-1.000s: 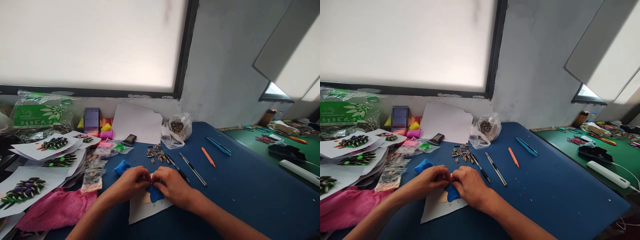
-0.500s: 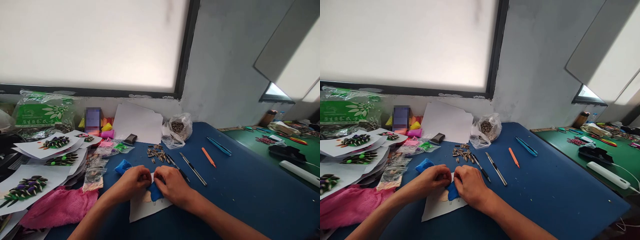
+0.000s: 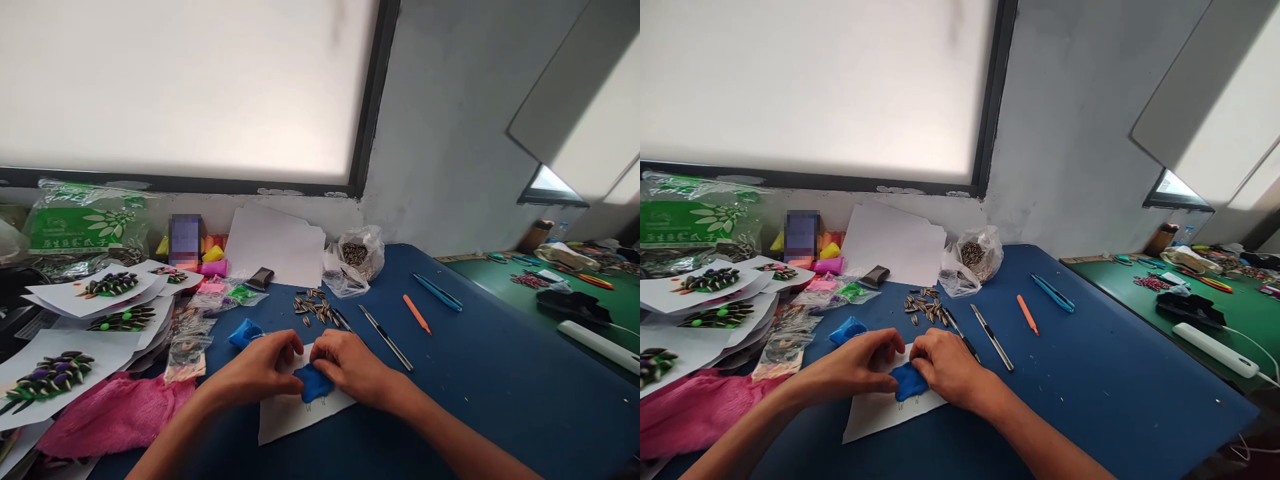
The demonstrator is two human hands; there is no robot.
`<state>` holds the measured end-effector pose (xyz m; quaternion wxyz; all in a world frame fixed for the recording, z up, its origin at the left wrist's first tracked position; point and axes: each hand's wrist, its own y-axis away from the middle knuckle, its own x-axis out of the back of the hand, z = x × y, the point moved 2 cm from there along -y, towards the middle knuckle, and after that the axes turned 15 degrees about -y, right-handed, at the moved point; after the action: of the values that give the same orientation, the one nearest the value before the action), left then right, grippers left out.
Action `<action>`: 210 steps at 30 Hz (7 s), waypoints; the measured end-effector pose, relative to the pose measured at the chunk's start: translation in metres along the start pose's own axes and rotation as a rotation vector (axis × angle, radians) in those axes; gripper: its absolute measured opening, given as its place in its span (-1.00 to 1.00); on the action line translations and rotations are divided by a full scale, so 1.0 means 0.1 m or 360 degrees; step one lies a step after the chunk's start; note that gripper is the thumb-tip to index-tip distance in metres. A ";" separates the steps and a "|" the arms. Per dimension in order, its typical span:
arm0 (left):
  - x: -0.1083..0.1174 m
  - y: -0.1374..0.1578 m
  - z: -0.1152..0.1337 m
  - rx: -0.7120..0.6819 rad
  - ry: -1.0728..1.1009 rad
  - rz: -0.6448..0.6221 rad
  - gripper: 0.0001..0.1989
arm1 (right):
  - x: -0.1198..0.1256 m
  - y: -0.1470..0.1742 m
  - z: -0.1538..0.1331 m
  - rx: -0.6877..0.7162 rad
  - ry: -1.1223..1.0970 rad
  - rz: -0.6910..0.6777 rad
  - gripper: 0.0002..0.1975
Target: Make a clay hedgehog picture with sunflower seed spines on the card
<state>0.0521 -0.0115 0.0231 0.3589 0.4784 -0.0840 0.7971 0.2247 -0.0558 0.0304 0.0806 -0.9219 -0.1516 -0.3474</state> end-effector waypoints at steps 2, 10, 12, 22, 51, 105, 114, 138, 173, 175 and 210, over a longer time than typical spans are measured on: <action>0.02 0.03 0.02 0.0009 -0.0054 -0.0030 -0.50 | -0.01 -0.01 0.01 -0.0011 0.0017 -0.0003 -0.87; 0.03 0.09 0.09 -0.0034 -0.0229 -0.0041 -0.45 | -0.02 0.02 0.05 0.0002 0.0002 0.0000 -0.79; 0.03 0.08 0.09 -0.0031 -0.0225 -0.0050 -0.45 | 0.01 0.03 0.04 0.0021 -0.0017 -0.0075 -0.73; 0.03 0.06 0.09 -0.0031 -0.0247 -0.0058 -0.44 | 0.12 0.04 -0.03 -0.0065 0.0142 -0.0204 -0.88; -0.04 0.00 0.13 -0.0159 -0.0274 0.0416 -0.83 | 0.11 0.08 0.05 0.0022 0.0049 -0.0179 -0.85; -0.13 0.03 0.34 -0.0309 -0.0621 0.0275 -0.72 | 0.29 0.13 0.05 -0.0148 -0.0436 -0.0055 -0.71; -0.09 0.01 0.20 -0.0334 -0.0294 0.0572 -0.73 | 0.22 0.11 0.11 -0.0190 -0.0607 -0.0041 -0.80; -0.12 0.06 0.10 -0.0211 -0.0527 0.0197 -0.24 | 0.28 0.26 0.00 -0.0090 0.0069 -0.0032 -0.67; -0.20 0.05 0.11 -0.0245 -0.0636 0.0129 -0.23 | 0.25 0.40 -0.16 -0.0168 0.0090 -0.0391 -0.58; -0.21 0.05 0.10 -0.0232 -0.0622 0.0131 -0.21 | 0.26 0.40 -0.17 -0.0213 0.0085 -0.0324 -0.57; -0.04 0.08 0.10 -0.0246 -0.0467 -0.0021 -0.19 | 0.10 0.48 -0.08 -0.0069 0.0738 -0.0403 -0.41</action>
<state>0.0551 -0.0237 0.0269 0.3838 0.5612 -0.1933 0.7074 0.2428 -0.1013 0.0411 0.0492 -0.7929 -0.2357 -0.5597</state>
